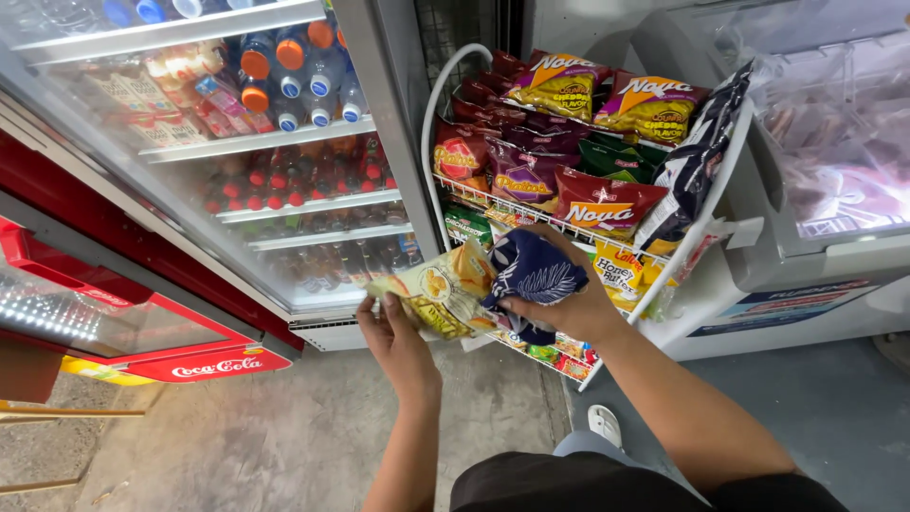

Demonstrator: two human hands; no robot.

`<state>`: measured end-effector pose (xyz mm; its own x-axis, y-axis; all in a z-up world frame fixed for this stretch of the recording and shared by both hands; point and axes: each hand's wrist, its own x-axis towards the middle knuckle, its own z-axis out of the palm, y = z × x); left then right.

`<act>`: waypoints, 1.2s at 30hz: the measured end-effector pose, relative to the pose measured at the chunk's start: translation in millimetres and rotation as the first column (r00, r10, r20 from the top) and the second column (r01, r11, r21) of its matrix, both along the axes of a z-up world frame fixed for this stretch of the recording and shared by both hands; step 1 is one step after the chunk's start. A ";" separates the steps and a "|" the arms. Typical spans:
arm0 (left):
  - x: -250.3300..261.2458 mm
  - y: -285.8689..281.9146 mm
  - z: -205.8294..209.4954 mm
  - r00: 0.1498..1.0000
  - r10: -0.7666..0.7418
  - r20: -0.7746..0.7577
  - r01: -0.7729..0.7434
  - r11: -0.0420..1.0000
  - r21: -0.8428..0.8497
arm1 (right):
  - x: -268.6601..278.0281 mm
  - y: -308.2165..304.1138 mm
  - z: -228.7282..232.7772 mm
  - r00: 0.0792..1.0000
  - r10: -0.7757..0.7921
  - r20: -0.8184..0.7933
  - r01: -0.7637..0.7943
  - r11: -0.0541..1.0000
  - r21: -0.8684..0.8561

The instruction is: The person wipes down individual snack bags on a display rack using a blue cloth.

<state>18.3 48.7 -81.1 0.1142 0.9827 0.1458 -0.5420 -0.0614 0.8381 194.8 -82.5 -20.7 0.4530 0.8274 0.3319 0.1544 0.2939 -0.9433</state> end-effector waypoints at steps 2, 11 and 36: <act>-5.4 -1.9 29.4 0.997 0.001 -0.080 0.002 0.999 0.036 | 5.9 -6.5 15.1 0.997 0.013 0.070 -0.014 1.000 0.015; -25.5 -11.7 104.9 0.704 0.115 -0.701 0.409 0.741 0.532 | 17.2 -8.3 52.9 0.877 0.236 0.419 -0.258 0.966 -0.006; -16.3 -44.9 100.2 0.858 0.395 -0.329 -0.067 0.720 0.691 | -35.5 4.3 49.8 0.960 0.212 0.180 -0.227 0.972 0.064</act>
